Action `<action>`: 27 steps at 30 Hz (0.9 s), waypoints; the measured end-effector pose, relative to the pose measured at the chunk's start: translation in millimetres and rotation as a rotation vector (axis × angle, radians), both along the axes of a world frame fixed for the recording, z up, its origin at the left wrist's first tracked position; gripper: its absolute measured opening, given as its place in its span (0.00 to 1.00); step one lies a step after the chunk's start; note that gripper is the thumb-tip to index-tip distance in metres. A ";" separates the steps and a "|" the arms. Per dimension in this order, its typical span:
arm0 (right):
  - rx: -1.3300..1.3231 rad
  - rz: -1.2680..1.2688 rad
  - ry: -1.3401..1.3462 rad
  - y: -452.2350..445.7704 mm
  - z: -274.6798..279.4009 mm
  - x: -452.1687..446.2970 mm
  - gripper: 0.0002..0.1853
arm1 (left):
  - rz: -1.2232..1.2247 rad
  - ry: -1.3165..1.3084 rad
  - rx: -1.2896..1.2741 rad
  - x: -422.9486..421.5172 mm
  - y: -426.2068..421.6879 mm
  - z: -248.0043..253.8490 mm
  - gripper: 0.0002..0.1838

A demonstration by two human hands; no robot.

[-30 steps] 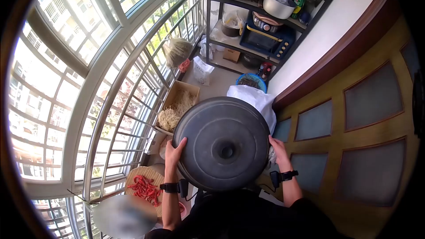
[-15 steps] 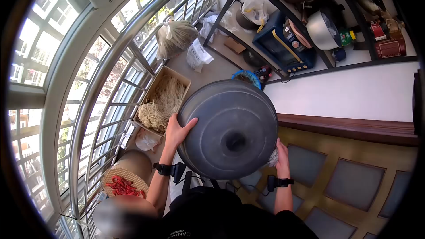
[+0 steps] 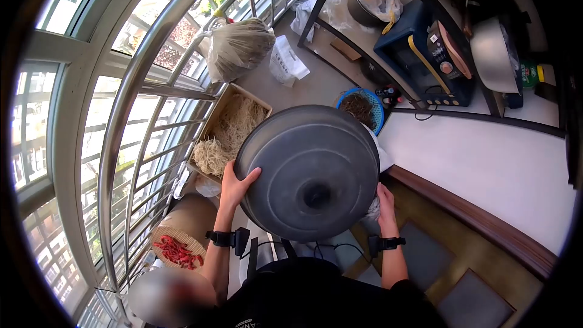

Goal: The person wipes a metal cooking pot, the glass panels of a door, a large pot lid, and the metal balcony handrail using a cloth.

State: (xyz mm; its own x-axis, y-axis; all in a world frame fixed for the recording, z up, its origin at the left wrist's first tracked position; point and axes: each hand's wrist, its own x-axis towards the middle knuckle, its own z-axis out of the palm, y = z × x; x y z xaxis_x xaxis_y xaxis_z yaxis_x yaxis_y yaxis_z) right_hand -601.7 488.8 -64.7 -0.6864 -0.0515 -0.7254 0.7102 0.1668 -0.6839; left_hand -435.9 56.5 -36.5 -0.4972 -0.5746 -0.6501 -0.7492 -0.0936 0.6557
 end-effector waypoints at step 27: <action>0.239 0.351 -0.075 -49.4 -147.0 -11.1 0.29 | 0.266 -0.012 0.399 140.6 35.2 -157.6 0.40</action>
